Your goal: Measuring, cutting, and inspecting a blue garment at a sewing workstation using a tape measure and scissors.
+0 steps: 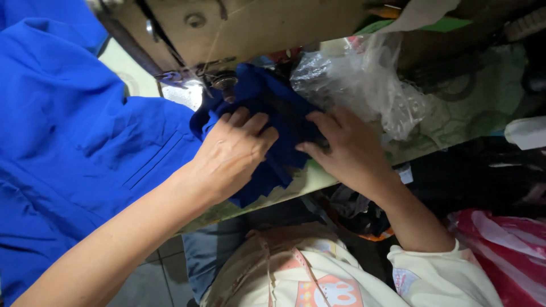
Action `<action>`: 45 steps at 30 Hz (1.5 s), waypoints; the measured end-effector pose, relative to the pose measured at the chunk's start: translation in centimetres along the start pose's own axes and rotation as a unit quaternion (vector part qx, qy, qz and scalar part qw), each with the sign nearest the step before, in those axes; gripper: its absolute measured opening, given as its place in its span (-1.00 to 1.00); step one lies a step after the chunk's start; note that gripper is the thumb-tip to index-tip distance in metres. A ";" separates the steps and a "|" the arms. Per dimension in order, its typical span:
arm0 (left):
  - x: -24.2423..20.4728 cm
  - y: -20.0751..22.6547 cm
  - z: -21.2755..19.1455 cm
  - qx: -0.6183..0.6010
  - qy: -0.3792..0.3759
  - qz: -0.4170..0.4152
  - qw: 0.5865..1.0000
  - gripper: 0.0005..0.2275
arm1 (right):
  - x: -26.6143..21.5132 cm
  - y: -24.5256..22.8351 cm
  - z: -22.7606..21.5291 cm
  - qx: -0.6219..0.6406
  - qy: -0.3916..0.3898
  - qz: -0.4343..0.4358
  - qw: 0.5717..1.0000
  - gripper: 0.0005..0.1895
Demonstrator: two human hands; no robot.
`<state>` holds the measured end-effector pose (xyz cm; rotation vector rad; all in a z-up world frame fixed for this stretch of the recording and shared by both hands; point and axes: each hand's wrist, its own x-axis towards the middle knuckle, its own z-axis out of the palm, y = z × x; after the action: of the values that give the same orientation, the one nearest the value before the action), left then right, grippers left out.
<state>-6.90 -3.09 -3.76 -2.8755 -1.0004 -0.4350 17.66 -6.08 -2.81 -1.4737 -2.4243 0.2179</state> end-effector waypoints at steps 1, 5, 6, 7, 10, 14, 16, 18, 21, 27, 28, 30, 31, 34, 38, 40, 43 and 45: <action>0.0 0.3 -0.3 -0.005 -0.051 -0.007 0.999 -0.82 | 0.6 -0.2 0.3 -0.005 -0.006 0.013 1.000 -0.54; 0.3 1.9 -0.9 0.021 -0.030 -0.009 0.999 -0.67 | 2.6 -1.1 0.4 -0.023 -0.044 0.049 0.998 -0.63; 0.3 2.0 0.0 0.022 -0.030 -0.009 0.999 -0.67 | 2.8 -0.7 0.9 -0.022 -0.043 0.049 0.998 -0.63; 0.4 2.2 1.0 0.047 -0.009 0.004 0.999 -0.70 | 2.9 -0.4 1.5 -0.048 -0.021 0.031 0.998 -0.61; 0.6 3.1 2.9 0.097 0.037 0.022 0.994 -0.81 | 3.5 0.2 2.4 -0.082 0.003 0.013 0.997 -0.61; 1.2 5.0 1.1 0.121 0.080 0.022 0.989 -0.93 | 3.9 0.6 2.9 -0.121 0.023 -0.013 0.992 -0.64; 0.6 6.0 3.4 0.168 0.048 0.010 0.985 -0.88 | 3.6 1.1 3.1 -0.139 0.019 -0.005 0.990 -0.65; 0.3 6.4 4.7 0.213 0.016 -0.001 0.977 -0.83 | 3.1 1.2 2.5 -0.158 0.014 0.004 0.987 -0.66; 0.6 6.6 4.7 0.215 -0.018 0.003 0.976 -0.78 | 2.3 0.7 0.8 -0.131 -0.015 0.009 0.991 -0.67; 0.8 6.3 6.0 0.236 -0.036 0.027 0.971 -0.70 | 1.2 1.5 1.4 -0.099 0.004 0.022 0.995 -0.76; 1.0 6.0 5.8 0.225 -0.010 0.023 0.974 -0.76 | 1.3 2.0 1.7 -0.128 0.013 0.010 0.992 -0.74; 1.0 5.2 5.2 0.213 0.015 0.020 0.977 -0.81 | 1.2 2.6 1.7 -0.157 0.022 -0.001 0.987 -0.71; 0.8 4.6 4.7 0.196 0.031 -0.008 0.980 -0.82 | 1.2 2.7 1.4 -0.130 0.011 0.014 0.991 -0.73; 0.1 2.8 1.9 0.097 0.027 -0.077 0.992 -0.84 | 0.9 2.7 -0.2 -0.089 -0.008 0.052 0.995 -0.72; -0.5 2.1 -3.0 -0.227 -0.099 -0.254 0.935 -0.86 | -0.4 4.9 -1.2 -0.073 0.050 0.078 0.993 -0.78; -2.4 1.7 -2.2 -0.247 -0.060 -0.237 0.938 -0.84 | -0.1 5.6 -1.6 -0.055 0.042 0.121 0.990 -0.79; -4.1 1.5 -1.6 -0.285 0.012 -0.221 0.933 -0.84 | -0.3 7.7 -0.4 -0.047 0.057 0.147 0.986 -0.79; -4.7 1.5 -1.4 -0.304 0.044 -0.222 0.926 -0.85 | -0.6 8.5 0.4 -0.055 0.078 0.132 0.987 -0.77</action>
<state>-9.82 -7.30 -3.69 -3.0526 -1.7762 -1.0660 24.94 -2.65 -5.61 -1.7892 -2.1444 0.0229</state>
